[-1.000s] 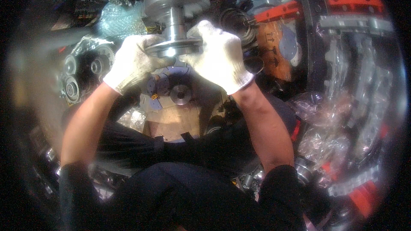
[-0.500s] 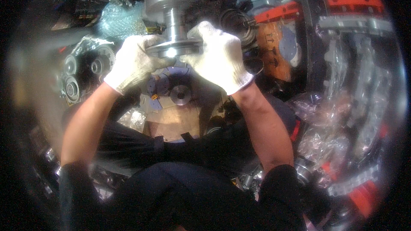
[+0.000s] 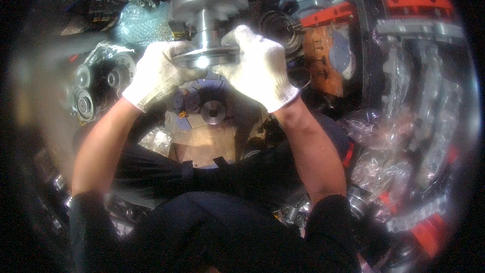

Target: The person uses a bench grinder to smooth and shape a cylindrical metal part. They hold the part with gloved hands, rotate it against the spinning wheel, and periodically inspect the surface.

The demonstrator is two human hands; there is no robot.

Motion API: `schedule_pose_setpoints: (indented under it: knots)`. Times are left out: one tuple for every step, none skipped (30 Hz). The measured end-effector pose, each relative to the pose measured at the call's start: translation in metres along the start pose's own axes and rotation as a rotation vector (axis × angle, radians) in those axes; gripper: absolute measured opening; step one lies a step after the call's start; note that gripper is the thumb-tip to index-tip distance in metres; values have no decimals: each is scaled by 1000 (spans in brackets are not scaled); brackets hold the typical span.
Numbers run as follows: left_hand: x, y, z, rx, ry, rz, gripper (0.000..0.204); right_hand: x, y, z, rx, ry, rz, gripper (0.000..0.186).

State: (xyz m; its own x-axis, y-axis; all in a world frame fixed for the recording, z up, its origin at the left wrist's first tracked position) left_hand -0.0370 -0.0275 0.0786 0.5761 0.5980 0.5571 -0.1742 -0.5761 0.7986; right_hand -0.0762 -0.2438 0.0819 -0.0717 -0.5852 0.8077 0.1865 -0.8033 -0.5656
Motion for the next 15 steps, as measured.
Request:
schedule_pose_setpoints:
  knots:
    - [1,0,0,3,0,-5,41,0,0,0,-10,-3,1,53]
    - [1,0,-1,8,-4,-18,41,0,0,0,-13,-2,9,53]
    - [1,0,-1,14,-10,-31,41,0,0,0,-16,-8,4,53]
    - [1,1,-2,-2,-6,-51,41,0,0,0,-12,-10,5,53]
    - [1,0,-1,13,-10,-45,42,1,0,0,-7,-12,6,53]
    - [1,1,-1,7,-5,-45,42,1,0,0,-13,-16,2,53]
    - [1,1,-1,1,0,-46,42,1,0,0,-19,-20,-2,54]
    - [1,1,-1,7,0,-20,42,1,0,0,-14,-17,-5,54]
    - [0,1,0,14,1,5,42,1,0,0,-28,-24,3,54]
    - [0,1,0,17,1,27,42,0,0,0,-32,-25,12,54]
    - [0,1,0,19,1,14,42,0,0,0,-36,-26,21,54]
    - [0,1,-1,18,1,-3,42,0,0,0,-36,-21,17,54]
    - [0,1,-1,17,0,-20,41,0,0,0,-36,-17,13,53]
    - [0,1,-1,20,1,-12,41,0,0,0,-41,-13,14,53]
    - [0,1,-1,23,2,-4,41,1,-1,0,-27,-9,1,52]
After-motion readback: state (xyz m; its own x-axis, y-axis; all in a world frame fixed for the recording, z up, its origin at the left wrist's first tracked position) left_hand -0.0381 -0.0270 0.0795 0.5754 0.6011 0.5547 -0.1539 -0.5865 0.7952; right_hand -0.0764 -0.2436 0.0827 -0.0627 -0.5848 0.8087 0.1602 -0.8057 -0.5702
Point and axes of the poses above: each hand's wrist, its own z-axis towards the middle knuckle, its own x-axis out of the back of the hand, y = z × x, the point moved 3 cm from there along z, towards the middle knuckle, and after that the axes turned 8 degrees about -x, right-handed, at the moved point
